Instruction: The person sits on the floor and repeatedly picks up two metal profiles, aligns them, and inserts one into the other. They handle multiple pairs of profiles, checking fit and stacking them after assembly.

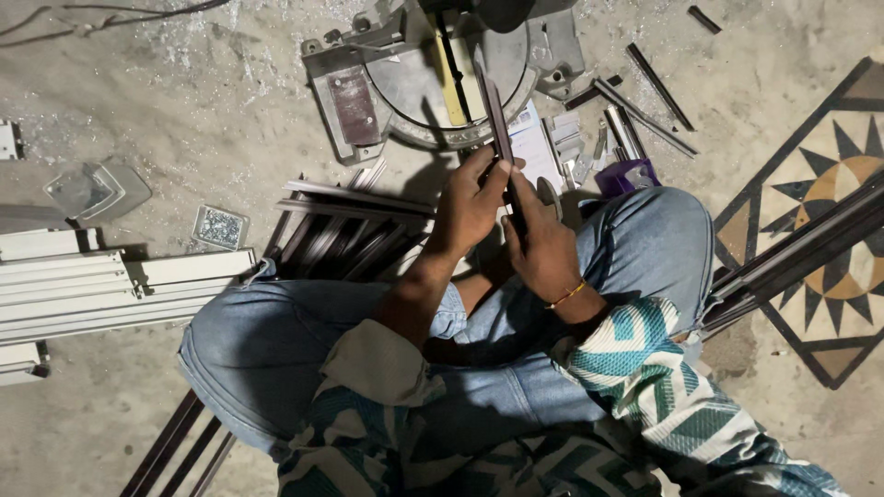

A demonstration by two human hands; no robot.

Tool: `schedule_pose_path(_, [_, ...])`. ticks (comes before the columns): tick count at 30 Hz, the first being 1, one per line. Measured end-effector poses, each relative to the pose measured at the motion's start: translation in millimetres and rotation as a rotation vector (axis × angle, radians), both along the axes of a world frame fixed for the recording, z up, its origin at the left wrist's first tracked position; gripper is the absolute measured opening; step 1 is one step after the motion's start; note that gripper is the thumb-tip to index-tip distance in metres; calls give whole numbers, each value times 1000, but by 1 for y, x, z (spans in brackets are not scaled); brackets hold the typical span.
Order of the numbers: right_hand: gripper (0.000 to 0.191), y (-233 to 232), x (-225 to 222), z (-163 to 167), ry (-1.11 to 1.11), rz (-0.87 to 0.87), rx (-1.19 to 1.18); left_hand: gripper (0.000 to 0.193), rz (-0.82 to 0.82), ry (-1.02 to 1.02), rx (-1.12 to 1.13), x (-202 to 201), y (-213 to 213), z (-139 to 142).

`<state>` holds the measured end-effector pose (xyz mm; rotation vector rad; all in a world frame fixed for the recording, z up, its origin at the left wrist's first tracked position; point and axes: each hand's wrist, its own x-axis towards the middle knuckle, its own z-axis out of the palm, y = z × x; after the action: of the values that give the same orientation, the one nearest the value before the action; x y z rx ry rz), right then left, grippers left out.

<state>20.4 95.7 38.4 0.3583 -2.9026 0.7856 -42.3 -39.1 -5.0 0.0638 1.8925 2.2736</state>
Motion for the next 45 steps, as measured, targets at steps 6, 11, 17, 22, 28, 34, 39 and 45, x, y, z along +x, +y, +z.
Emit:
schedule_pose_path(6, [69,3,-9,0,5,-20,-69,31,-44,-98,72,-4,7,-12])
schedule_pose_path(11, [73,11,-18,-4,-71,-80,-104,51,-58,-73,119,-7,21,-33])
schedule_pose_path(17, [77,20,-26,-9,-56,-103,-115,54,-81,23,68,-10,34,-51])
schedule_pose_path(22, [78,24,-31,-12,-83,-121,-98,57,-101,-5,16,-13,40,-55])
schedule_pose_path(28, [77,29,-35,-13,-51,-113,-109,58,-119,-21,3,-19,43,-53])
schedule_pose_path(34, [74,28,-39,-10,-66,-128,-135,58,-125,-19,1,-22,44,-52])
schedule_pose_path(39, [73,26,-40,-6,-54,-124,-149,58,-123,-12,10,-22,42,-47])
schedule_pose_path(45, [72,26,-43,-7,-65,-110,-151,58,-141,11,-21,-24,37,-37])
